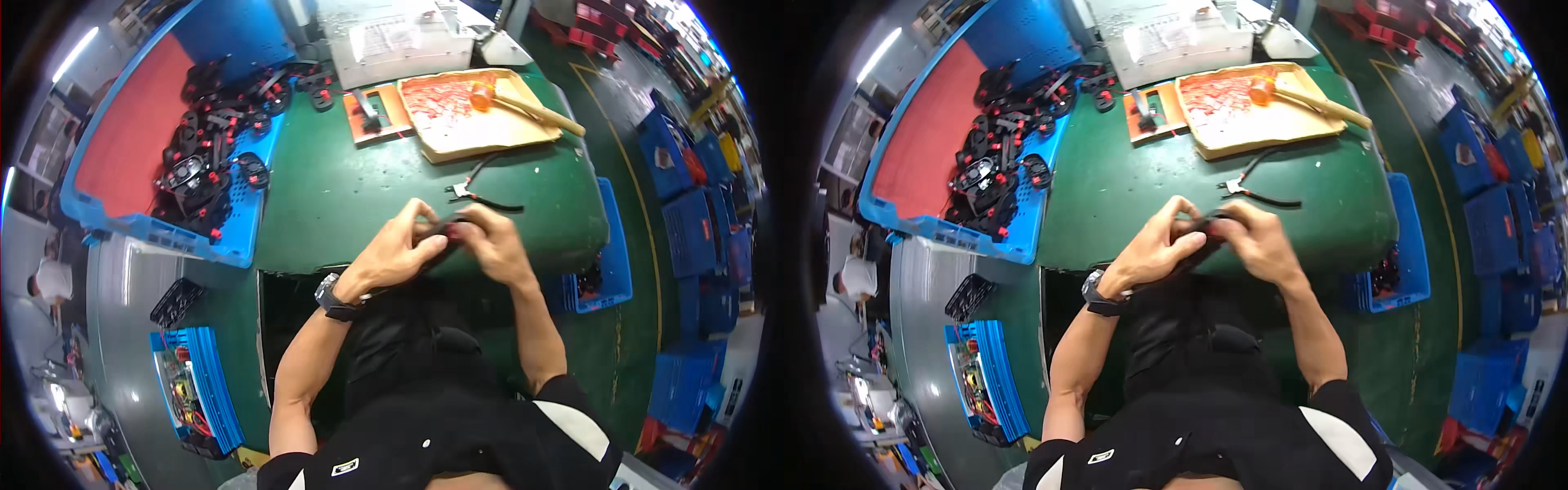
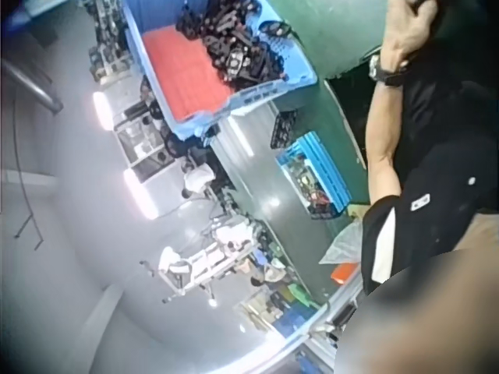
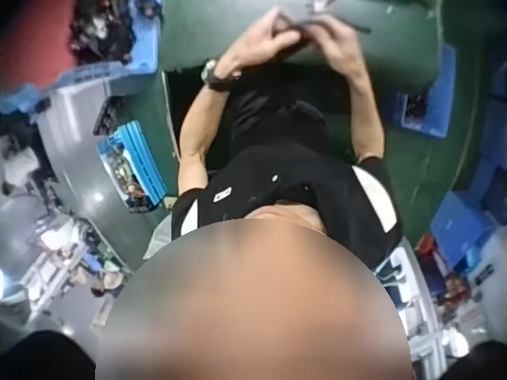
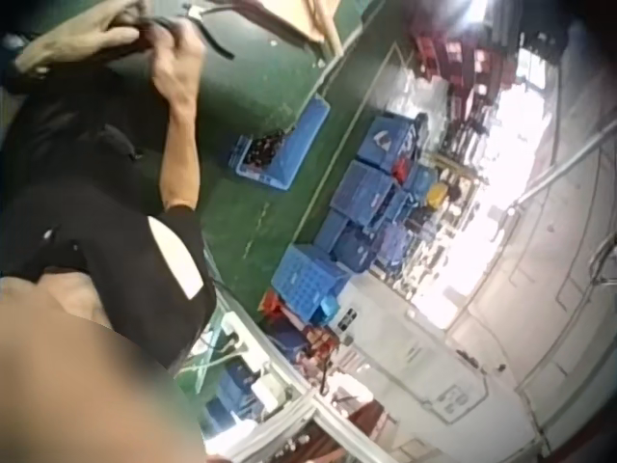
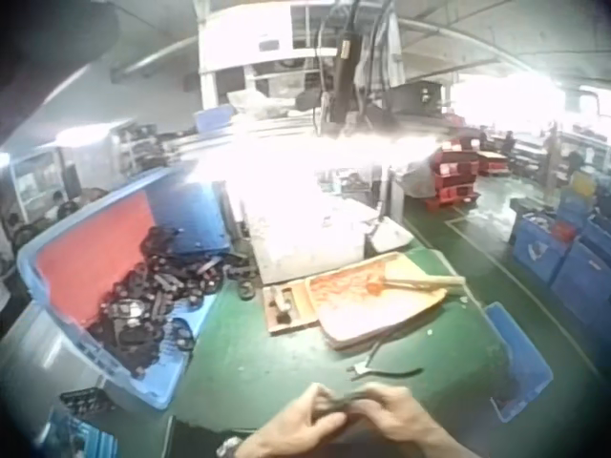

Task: Assembling electronic components at a factory workbench using a pneumatic screwdriver.

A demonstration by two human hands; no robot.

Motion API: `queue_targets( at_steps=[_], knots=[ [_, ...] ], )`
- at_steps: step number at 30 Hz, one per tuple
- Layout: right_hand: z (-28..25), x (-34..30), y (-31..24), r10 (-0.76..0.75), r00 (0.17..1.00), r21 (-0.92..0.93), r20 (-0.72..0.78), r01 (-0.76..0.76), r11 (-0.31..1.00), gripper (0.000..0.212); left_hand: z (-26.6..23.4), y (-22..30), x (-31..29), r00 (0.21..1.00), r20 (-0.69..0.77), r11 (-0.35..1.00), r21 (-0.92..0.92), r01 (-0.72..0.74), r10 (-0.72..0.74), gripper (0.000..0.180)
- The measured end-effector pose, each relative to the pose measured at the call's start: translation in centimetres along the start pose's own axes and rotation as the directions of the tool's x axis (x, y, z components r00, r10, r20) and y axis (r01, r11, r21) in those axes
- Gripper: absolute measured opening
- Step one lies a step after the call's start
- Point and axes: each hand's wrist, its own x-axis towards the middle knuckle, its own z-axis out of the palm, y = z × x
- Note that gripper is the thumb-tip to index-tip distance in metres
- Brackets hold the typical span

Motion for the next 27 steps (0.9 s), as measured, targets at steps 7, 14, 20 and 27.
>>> queue_targets(
  at_steps=[7, 14, 20, 27],
  knots=[
    [-17.2, -5.9, 6.6, 0.175, 0.568, 0.318, -0.804, 0.162, 0.934, 0.026, -15.6, -2.6, -0.3, 0.541, -0.677, 0.694, 0.686, 0.219, 0.499, 0.031],
    [-23.7, -2.6, 10.7, 0.056, 0.361, 0.015, -0.931, -0.116, 0.993, 0.030, -29.8, -8.6, -2.5, 0.855, -0.293, -0.216, 0.885, 0.412, 0.427, 0.050],
    [-10.9, 8.6, 2.4, -0.219, 0.940, -0.509, -0.262, 0.059, 0.859, 0.030, -27.8, -5.2, -2.3, 0.941, -0.337, -0.204, 0.924, 0.323, -0.035, 0.035],
    [-8.1, 22.0, 8.8, -0.100, 0.984, -0.781, 0.150, 0.180, 0.598, 0.027, -19.9, -1.9, -1.3, 0.922, -0.076, 0.042, 0.997, 0.065, 0.380, 0.059]
  ],
)
